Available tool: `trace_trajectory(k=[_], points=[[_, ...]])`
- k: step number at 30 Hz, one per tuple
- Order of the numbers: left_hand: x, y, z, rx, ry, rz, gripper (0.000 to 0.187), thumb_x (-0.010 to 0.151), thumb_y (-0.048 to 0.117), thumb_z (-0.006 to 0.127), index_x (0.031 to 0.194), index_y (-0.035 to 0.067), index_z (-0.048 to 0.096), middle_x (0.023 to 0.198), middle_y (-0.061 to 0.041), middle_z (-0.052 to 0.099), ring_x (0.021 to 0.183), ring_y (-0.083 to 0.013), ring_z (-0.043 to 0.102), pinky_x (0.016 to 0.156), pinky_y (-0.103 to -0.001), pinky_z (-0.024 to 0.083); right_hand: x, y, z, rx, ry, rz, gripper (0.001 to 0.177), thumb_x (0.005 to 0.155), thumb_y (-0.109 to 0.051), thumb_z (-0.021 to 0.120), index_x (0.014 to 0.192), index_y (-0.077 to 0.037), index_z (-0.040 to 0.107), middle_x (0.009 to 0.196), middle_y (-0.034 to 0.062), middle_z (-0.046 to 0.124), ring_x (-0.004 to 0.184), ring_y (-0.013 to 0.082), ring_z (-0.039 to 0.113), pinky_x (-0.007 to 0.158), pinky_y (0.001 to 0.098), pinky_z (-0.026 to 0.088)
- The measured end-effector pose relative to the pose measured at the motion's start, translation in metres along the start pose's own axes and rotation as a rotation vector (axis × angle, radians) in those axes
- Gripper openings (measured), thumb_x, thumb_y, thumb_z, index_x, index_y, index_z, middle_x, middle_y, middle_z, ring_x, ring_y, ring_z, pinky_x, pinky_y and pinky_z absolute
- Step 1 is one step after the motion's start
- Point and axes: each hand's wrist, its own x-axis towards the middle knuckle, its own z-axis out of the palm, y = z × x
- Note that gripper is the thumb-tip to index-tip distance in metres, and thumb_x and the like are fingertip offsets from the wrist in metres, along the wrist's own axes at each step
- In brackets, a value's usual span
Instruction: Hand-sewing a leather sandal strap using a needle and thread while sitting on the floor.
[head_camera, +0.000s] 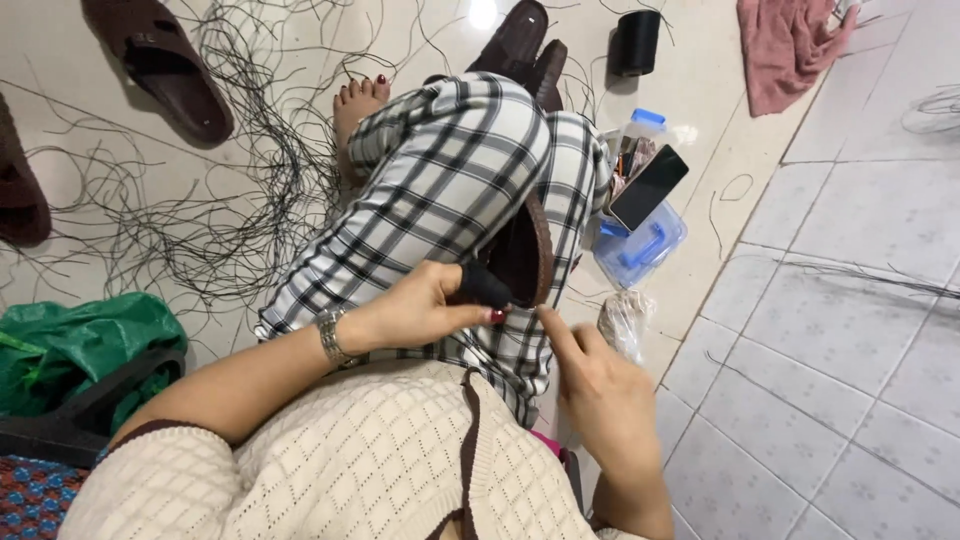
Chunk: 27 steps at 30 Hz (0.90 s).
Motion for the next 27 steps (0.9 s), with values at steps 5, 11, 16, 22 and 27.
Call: trace_trajectory(k=[5, 11, 16, 22, 27], points=[[0.012, -0.029, 0.008, 0.352, 0.121, 0.344, 0.04, 0.084, -0.006, 0.064, 0.121, 0.009, 0.061, 0.081, -0.004, 0.061, 0.056, -0.0104, 0.053, 0.049, -0.023, 0.047, -0.026, 0.019, -0.019, 0.558, -0.094, 0.181, 0.05, 0.084, -0.002, 0.066, 0.132, -0.012, 0.064, 0.096, 0.0029, 0.078, 0.058, 0.011, 0.066, 0.053, 0.0262, 0.052], [0.01, -0.03, 0.011, 0.375, 0.198, 0.512, 0.033, 0.09, 0.006, 0.071, 0.119, -0.008, 0.062, 0.085, -0.023, 0.067, 0.075, -0.0426, 0.069, 0.06, -0.045, 0.058, 0.002, 0.009, 0.085, 1.304, 0.329, 0.019, 0.008, 0.08, -0.008, 0.082, 0.081, -0.001, 0.078, 0.082, 0.014, 0.073, 0.077, 0.0264, 0.071, 0.073, 0.0326, 0.056], [0.016, -0.029, 0.013, 0.371, 0.224, 0.526, 0.027, 0.09, 0.012, 0.074, 0.109, -0.005, 0.065, 0.075, -0.019, 0.063, 0.067, -0.0386, 0.067, 0.055, -0.041, 0.054, 0.007, 0.026, 0.109, 1.494, 0.303, -0.071, 0.016, 0.074, -0.009, 0.088, 0.074, 0.002, 0.076, 0.081, 0.0187, 0.072, 0.075, 0.0284, 0.071, 0.071, 0.0354, 0.057], [0.024, -0.037, 0.019, 0.397, 0.231, 0.541, 0.022, 0.091, 0.014, 0.076, 0.102, -0.002, 0.068, 0.07, -0.013, 0.063, 0.062, -0.0318, 0.065, 0.052, -0.036, 0.053, -0.008, 0.037, 0.113, 1.537, 0.199, -0.074, 0.013, 0.087, -0.005, 0.077, 0.079, 0.003, 0.07, 0.073, 0.0152, 0.069, 0.064, 0.0217, 0.061, 0.061, 0.0322, 0.05], [0.026, -0.026, 0.011, 0.4, 0.139, 0.515, 0.013, 0.092, 0.006, 0.072, 0.101, -0.001, 0.068, 0.076, -0.014, 0.07, 0.066, -0.0292, 0.07, 0.056, -0.034, 0.055, -0.018, 0.076, 0.125, 1.349, 0.171, 0.053, 0.009, 0.086, -0.002, 0.076, 0.079, -0.001, 0.071, 0.062, 0.0055, 0.06, 0.056, 0.0105, 0.043, 0.051, 0.027, 0.038]])
